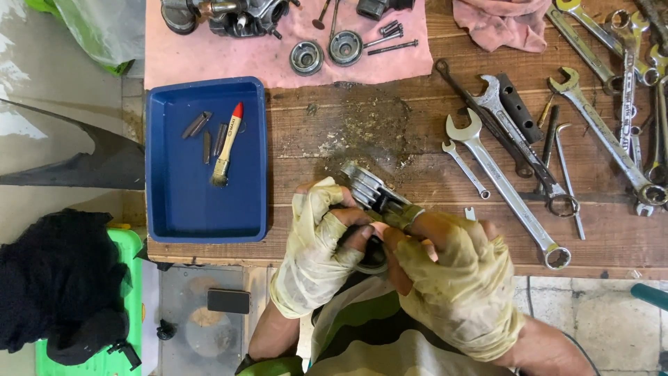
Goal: The person holds a metallic engine cylinder block, turning it to inspect the interior. They then use a pink cloth to wipe the inside surfaces and exterior of the cylinder block, cleaning off residue.
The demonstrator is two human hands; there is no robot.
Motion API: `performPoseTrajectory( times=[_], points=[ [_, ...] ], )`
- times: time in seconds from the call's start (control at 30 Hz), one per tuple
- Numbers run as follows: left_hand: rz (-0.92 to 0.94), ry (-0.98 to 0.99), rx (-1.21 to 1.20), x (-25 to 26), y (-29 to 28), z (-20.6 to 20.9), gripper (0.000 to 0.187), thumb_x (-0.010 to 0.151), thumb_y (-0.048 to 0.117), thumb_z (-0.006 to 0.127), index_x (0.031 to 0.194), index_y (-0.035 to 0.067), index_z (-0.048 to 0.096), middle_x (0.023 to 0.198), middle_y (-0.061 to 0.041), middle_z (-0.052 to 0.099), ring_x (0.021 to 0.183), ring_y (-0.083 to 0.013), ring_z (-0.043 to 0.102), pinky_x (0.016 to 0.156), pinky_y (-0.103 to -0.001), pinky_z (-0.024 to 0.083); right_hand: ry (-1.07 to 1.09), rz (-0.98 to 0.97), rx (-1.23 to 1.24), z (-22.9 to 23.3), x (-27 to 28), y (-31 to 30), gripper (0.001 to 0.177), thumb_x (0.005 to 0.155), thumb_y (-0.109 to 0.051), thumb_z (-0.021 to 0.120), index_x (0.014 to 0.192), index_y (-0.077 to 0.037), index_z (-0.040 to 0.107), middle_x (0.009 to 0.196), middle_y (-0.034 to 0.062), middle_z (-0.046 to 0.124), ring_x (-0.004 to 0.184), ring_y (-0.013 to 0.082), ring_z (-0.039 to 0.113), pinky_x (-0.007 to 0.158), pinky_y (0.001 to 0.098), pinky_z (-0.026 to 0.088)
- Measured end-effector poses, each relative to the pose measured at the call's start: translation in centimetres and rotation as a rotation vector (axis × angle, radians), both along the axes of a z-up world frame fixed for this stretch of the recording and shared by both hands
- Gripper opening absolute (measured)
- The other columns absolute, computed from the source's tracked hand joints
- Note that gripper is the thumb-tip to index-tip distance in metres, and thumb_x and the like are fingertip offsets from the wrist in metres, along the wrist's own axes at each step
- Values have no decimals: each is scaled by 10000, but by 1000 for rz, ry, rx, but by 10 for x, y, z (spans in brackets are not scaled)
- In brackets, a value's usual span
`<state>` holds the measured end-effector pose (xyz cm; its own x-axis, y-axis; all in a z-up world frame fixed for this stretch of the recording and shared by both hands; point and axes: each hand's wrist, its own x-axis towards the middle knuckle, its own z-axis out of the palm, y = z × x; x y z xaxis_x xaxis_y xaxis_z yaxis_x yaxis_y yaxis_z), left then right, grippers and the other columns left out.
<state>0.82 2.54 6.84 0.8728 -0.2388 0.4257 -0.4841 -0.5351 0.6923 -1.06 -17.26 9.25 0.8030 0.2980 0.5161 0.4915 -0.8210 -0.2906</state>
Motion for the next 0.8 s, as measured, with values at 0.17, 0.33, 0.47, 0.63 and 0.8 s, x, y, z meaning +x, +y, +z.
performPoseTrajectory(
  times=[0.17,0.33,0.47,0.63,0.8],
  points=[
    [-22,-32,26,0,-2,-1,85,1009,144,645,1057,77,665,1123,-116,545,1106,-343,527,986,-485,421,86,156,-121,19,21,-8,281,862,-279,764,1116,-169,710,1123,73,598,923,329,582,774,519,487],
    [25,-61,30,-1,-4,-8,212,952,169,745,1130,116,642,1188,-91,550,1085,-313,570,954,-472,426,185,277,-44,24,33,-8,167,876,-199,713,980,-72,680,1029,92,599,825,331,608,625,477,486],
    [118,109,30,-12,-3,-15,969,747,328,927,1548,183,400,1598,-140,420,1506,-368,436,1248,-585,304,233,266,-45,28,37,-3,100,876,-176,689,900,-95,636,895,102,571,643,365,540,504,511,408],
    [152,380,-309,-14,-7,-21,913,750,97,862,1534,85,394,1584,-175,433,1503,-343,417,1224,-449,408,217,285,-95,37,43,-3,110,899,-270,666,857,-170,653,851,39,572,685,313,557,582,458,425],
    [164,265,-147,-16,-4,-37,805,739,53,733,1495,44,457,1509,-208,545,1446,-371,522,1209,-433,447,145,326,-193,31,44,1,109,864,-228,671,946,-158,665,836,60,561,677,338,546,616,458,423]
  ],
)
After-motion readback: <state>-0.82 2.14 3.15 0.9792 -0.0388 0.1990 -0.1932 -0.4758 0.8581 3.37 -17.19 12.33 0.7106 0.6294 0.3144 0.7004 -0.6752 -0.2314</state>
